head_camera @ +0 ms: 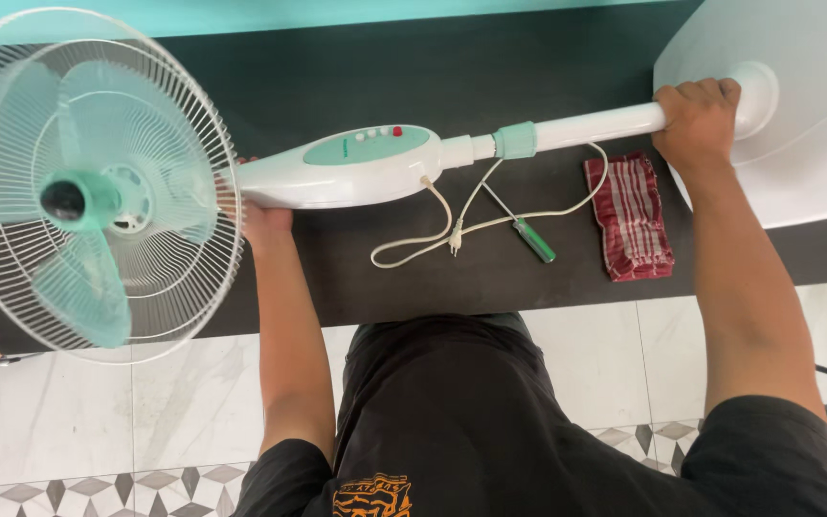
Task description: The person wipes a dark table with a red cloth, then places a standing fan on the table. Using a screwdriver, they loosen and remove the fan's neck joint, separating the head from the stand. The parts are laid on the table.
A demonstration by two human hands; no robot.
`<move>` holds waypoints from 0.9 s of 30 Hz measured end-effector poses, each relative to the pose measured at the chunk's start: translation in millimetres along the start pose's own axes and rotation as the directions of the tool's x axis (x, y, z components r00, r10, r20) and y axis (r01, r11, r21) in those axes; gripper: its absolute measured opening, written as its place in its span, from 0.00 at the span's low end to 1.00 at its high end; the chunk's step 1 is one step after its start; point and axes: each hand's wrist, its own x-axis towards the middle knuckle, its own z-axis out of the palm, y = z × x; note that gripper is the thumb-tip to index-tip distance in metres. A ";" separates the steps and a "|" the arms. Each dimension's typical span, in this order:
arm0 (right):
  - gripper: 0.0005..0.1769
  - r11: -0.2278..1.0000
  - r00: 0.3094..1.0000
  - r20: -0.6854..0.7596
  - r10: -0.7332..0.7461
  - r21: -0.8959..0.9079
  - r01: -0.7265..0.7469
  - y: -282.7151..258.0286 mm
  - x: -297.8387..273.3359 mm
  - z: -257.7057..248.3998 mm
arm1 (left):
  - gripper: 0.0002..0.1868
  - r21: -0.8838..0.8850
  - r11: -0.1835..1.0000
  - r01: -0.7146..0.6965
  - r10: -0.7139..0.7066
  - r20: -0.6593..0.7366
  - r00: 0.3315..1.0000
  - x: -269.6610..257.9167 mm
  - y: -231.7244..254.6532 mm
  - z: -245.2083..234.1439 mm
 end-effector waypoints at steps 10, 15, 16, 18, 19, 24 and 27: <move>0.09 0.999 0.931 0.364 -0.034 -0.002 0.037 14.4 16.8 -13.2 | 0.32 0.150 0.978 0.143 -0.087 -0.326 0.941 -24.1 22.0 47.4; 0.15 1.000 0.816 0.578 -0.011 0.019 0.000 9.3 33.1 -23.6 | 0.40 0.192 0.947 0.257 -0.150 -0.444 0.884 -48.7 28.7 79.1; 0.18 1.000 0.800 0.601 -0.005 0.017 -0.007 7.2 34.7 -24.1 | 0.39 0.201 0.943 0.267 -0.155 -0.446 0.882 -51.4 30.1 80.4; 0.24 1.000 0.765 0.643 0.008 0.010 -0.019 5.9 40.4 -25.2 | 0.38 0.196 0.941 0.276 -0.171 -0.428 0.887 -50.1 32.3 80.5; 0.24 0.999 0.737 0.676 0.025 0.001 -0.035 6.7 43.9 -25.9 | 0.37 0.183 0.943 0.276 -0.183 -0.408 0.895 -47.0 32.4 79.1; 0.28 0.998 0.638 0.768 0.049 -0.008 -0.067 4.7 58.6 -22.3 | 0.34 0.151 0.953 0.262 -0.195 -0.358 0.913 -37.8 35.5 54.4; 0.31 0.996 0.624 0.778 0.072 -0.021 -0.088 2.8 56.9 -21.8 | 0.35 0.193 0.952 0.239 -0.176 -0.293 0.940 -34.3 31.3 44.5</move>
